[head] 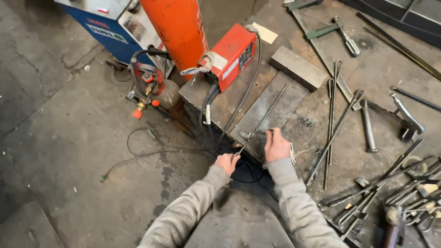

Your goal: The person welds a metal rod to a metal plate using a welding torch, creating bright sparks and smoke. They reposition the rod and repeat the welding process multiple times, then use a hammer to tap the welded joint.

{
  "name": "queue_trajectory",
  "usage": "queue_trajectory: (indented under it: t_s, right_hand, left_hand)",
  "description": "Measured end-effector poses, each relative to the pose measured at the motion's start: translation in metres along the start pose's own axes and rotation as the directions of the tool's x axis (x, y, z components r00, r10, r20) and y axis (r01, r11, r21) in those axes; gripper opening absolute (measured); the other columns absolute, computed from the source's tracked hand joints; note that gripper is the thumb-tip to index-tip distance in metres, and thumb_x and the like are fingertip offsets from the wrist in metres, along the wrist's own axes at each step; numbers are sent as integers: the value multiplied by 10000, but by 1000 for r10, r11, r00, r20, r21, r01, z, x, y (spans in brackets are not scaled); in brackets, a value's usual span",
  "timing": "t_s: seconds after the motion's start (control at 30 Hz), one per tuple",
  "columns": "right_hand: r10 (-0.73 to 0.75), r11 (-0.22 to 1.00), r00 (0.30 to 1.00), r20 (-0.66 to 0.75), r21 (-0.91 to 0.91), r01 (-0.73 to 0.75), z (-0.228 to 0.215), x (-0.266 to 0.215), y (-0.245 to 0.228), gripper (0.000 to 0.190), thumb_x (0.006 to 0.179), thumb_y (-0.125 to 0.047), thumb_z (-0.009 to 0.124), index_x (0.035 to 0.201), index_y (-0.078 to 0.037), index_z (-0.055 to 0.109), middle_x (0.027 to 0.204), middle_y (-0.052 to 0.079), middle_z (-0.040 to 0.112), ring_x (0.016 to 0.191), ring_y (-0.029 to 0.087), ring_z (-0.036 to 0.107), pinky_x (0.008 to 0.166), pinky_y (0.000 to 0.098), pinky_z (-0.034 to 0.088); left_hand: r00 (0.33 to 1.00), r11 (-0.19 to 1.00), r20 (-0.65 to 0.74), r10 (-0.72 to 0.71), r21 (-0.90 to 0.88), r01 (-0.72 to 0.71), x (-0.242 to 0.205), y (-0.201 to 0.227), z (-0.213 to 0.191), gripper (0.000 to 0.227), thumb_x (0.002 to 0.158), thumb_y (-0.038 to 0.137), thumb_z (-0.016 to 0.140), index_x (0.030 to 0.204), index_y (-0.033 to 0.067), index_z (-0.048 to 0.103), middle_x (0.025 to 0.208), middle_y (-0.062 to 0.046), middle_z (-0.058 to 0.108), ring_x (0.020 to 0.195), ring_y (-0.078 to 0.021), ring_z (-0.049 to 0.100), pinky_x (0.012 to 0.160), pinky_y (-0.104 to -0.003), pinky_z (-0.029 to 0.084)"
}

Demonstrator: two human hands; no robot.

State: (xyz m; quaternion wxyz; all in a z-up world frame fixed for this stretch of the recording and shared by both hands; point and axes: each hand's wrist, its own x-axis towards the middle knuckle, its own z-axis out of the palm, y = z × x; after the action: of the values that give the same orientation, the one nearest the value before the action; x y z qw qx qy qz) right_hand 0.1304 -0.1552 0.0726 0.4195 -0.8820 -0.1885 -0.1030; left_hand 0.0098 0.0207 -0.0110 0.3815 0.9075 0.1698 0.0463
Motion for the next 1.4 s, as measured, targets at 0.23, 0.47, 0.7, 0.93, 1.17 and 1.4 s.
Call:
queue_trajectory:
  t_s: [0.23, 0.47, 0.7, 0.93, 1.17, 1.4]
  right_hand:
    - [-91, 984, 985, -149, 141, 112, -2, -7, -6, 118, 1011, -174, 614, 1070, -71, 609, 839, 233, 703, 764, 428, 702, 639, 495, 554]
    - [8, 997, 997, -79, 72, -2, 11, -9, 22, 113, 1030, -170, 629, 1035, -61, 600, 831, 235, 701, 748, 450, 681, 623, 519, 521]
    - [36, 999, 999, 22, 14, -36, 13, -17, 11, 156, 1004, -207, 654, 1002, -64, 590, 764, 255, 665, 715, 479, 652, 597, 545, 497]
    - [85, 991, 988, -129, 118, -70, -11, -16, -2, 105, 1029, -164, 604, 1079, -72, 619, 811, 224, 697, 705, 432, 684, 589, 502, 512]
    - [12, 1000, 979, -202, 22, -7, -31, -8, -14, 72, 1031, -131, 616, 1048, -63, 632, 824, 225, 694, 728, 427, 678, 611, 488, 522]
    - [-5, 1000, 999, 44, -29, 6, -26, 16, 6, 169, 1029, -198, 671, 992, -42, 615, 802, 243, 677, 735, 451, 659, 625, 516, 498]
  left_hand:
    - [998, 998, -34, 47, 51, -45, -8, -14, 17, 386, 973, 393, 646, 848, 39, 739, 788, -243, 687, 779, -491, 639, 691, -581, 499]
    - [999, 999, 31, -37, 6, 37, -9, -2, 8, 410, 973, 418, 644, 849, 37, 730, 758, -254, 662, 795, -483, 651, 687, -569, 511]
    - [997, 999, 52, -49, -13, 50, -6, -6, 10, 441, 971, 431, 647, 821, 22, 712, 751, -253, 657, 773, -472, 654, 665, -551, 510]
    - [994, 995, 103, -28, -95, 38, -1, -15, 12, 499, 978, 464, 615, 761, 26, 713, 672, -219, 652, 682, -418, 677, 636, -504, 523]
    - [942, 969, 302, -143, -151, 196, 6, -23, -1, 584, 991, 518, 582, 683, 43, 722, 556, -103, 659, 543, -239, 682, 588, -408, 537]
    - [861, 889, 472, -188, -290, 353, 14, -32, -7, 601, 1005, 513, 594, 687, 10, 679, 511, -66, 599, 447, -140, 594, 471, -323, 485]
